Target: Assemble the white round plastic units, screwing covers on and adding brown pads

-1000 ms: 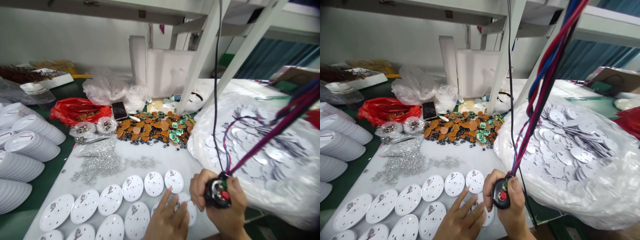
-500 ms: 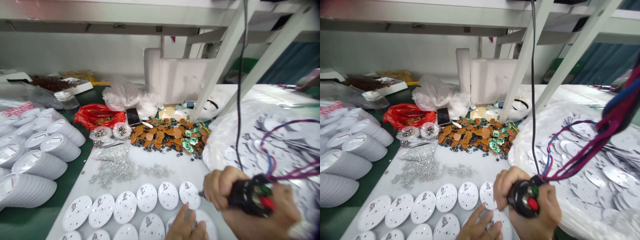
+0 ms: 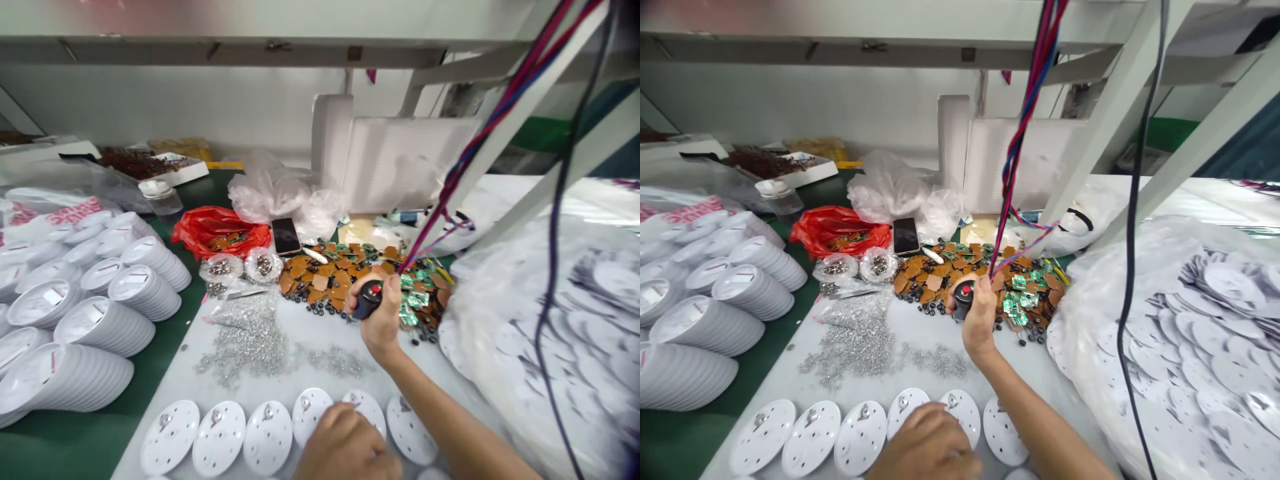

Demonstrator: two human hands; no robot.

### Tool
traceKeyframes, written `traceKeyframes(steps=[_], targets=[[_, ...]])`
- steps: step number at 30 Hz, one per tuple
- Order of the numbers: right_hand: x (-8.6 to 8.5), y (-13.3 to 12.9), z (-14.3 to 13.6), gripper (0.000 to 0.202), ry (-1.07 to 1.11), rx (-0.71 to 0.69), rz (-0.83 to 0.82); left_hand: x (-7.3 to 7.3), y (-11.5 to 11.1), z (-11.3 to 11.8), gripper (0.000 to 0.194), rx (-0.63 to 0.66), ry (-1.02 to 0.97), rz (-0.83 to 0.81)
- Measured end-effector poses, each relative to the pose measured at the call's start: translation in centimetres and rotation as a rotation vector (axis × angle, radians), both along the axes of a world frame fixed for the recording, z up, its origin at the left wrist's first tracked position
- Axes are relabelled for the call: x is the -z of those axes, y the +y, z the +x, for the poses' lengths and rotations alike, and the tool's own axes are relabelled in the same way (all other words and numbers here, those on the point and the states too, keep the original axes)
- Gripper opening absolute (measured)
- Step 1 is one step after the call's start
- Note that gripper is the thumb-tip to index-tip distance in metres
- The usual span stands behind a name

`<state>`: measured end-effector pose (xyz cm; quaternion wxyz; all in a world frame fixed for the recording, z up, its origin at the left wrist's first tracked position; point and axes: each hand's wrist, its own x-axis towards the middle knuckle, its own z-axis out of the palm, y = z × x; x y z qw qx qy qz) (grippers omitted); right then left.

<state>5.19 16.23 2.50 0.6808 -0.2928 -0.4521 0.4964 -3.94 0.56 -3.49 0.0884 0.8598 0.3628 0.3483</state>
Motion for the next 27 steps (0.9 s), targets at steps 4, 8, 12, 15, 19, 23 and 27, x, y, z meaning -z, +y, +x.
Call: traceKeyframes(steps=[4, 8, 12, 15, 19, 23, 27], targets=[[-1.5, -0.9, 0.0, 0.06, 0.015, -0.032, 0.001, -3.9, 2.6, -2.9, 0.012, -0.104, -0.029, -0.27], [-4.3, -3.2, 0.7, 0.063, 0.047, -0.081, 0.006, -5.8, 5.1, -3.7, 0.021, -0.285, -0.118, -0.493], [-6.0, -5.4, 1.4, 0.065, 0.061, -0.132, 0.002, -5.7, 7.0, -3.2, 0.025, -0.331, -0.155, -0.574], [-6.4, -6.4, 1.8, 0.066, 0.074, -0.157, -0.004, -5.5, 7.4, -2.6, 0.009, -0.286, -0.17, -0.585], [-6.8, -7.2, 2.2, 0.066, 0.084, -0.182, -0.015, -5.3, 7.0, -2.6, 0.009, -0.235, -0.164, -0.538], [-7.2, -7.8, 2.6, 0.066, 0.095, -0.211, -0.046, -5.5, 6.4, -2.8, 0.01, -0.18, -0.113, -0.471], [-7.4, -8.6, 3.1, 0.065, 0.109, -0.218, -0.059, -5.9, 5.5, -2.6, 0.011, -0.099, -0.073, -0.439]])
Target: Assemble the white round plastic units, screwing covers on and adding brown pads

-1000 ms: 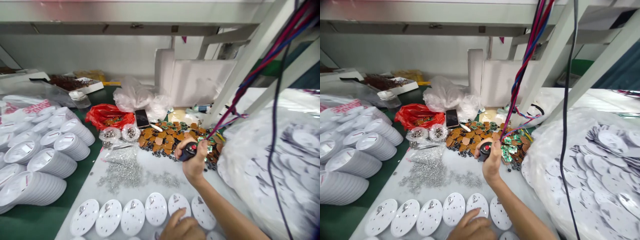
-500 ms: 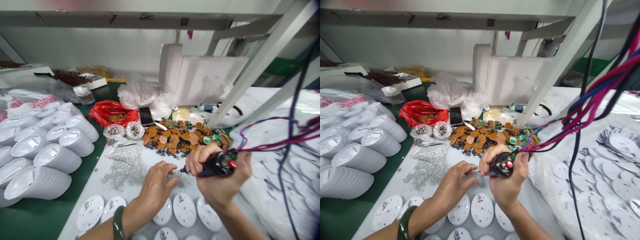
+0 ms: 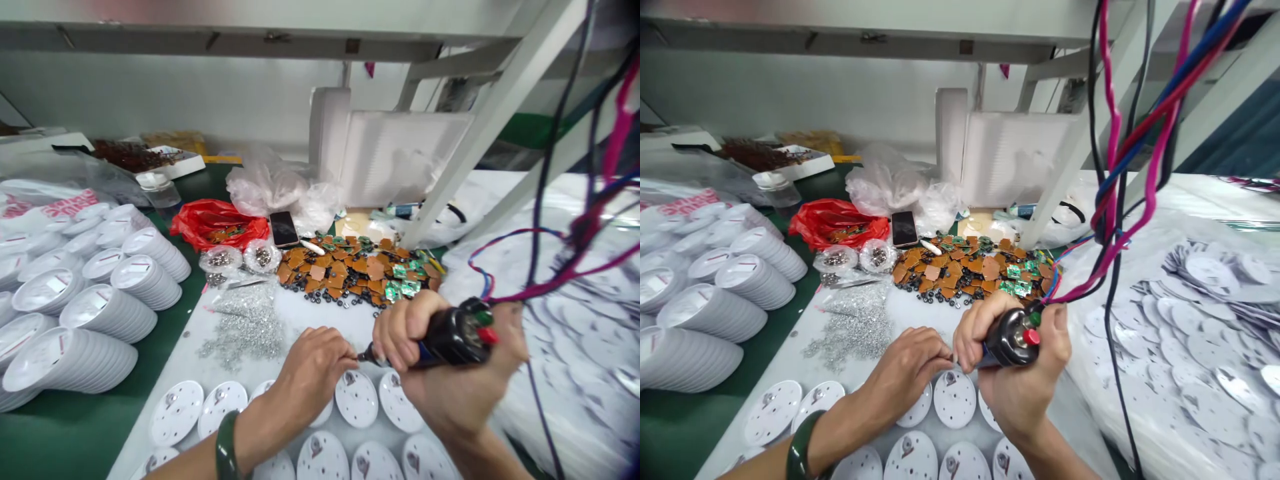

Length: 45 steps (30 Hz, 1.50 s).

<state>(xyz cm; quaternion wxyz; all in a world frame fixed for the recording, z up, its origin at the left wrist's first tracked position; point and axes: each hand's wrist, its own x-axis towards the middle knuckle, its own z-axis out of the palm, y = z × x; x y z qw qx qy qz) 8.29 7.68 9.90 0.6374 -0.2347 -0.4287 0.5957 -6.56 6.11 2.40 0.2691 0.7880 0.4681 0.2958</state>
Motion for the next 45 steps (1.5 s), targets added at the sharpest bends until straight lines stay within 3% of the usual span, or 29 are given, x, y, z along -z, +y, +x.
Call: traceKeyframes(steps=[12, 25, 36, 45], targets=[[-0.8, -2.5, 2.3, 0.066, -0.004, -0.024, -0.019, 0.6, -2.1, 2.0, 0.023, -0.061, -0.067, -0.011], [-1.6, -4.0, 2.7, 0.064, -0.061, 0.004, -0.041, -0.2, -3.0, 2.7, 0.02, 0.009, -0.119, -0.042], [-1.2, -4.6, 3.7, 0.068, -0.033, -0.002, -0.08, -0.2, -3.6, 3.4, 0.017, 0.014, -0.066, -0.086], [-1.1, -4.9, 4.1, 0.069, -0.034, -0.008, -0.086, -0.2, -3.9, 3.5, 0.019, 0.038, -0.15, -0.111]])
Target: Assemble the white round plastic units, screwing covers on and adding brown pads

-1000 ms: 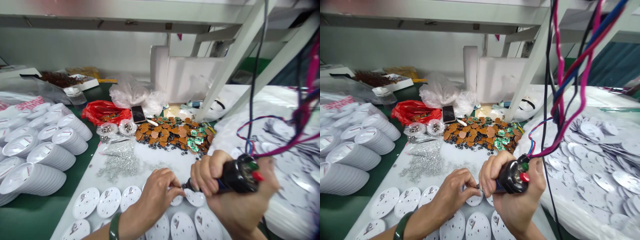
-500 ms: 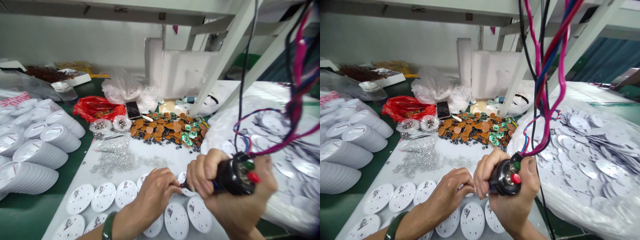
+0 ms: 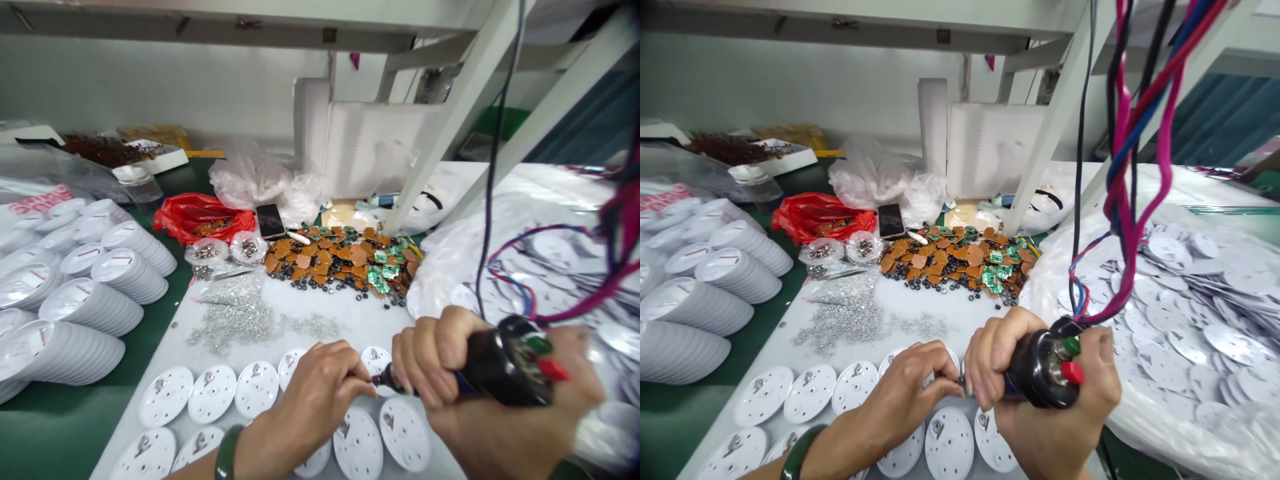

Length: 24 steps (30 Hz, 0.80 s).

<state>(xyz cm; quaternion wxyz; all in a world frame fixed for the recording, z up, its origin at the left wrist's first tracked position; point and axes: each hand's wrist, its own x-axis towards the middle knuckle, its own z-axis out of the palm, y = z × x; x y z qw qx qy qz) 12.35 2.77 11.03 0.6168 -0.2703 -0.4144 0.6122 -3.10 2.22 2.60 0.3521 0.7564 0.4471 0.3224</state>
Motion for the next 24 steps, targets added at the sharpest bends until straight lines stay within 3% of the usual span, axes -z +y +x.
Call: traceKeyframes(steps=[11, 24], targets=[[0.3, -0.7, 1.4, 0.073, 0.016, -0.084, 0.001, 0.1, 0.1, 0.3, 0.023, -0.026, -0.048, -0.031], [-0.9, -0.4, -0.7, 0.066, -0.004, -0.081, -0.061, 0.0, -0.7, 0.2, 0.013, 0.065, 0.059, 0.037]])
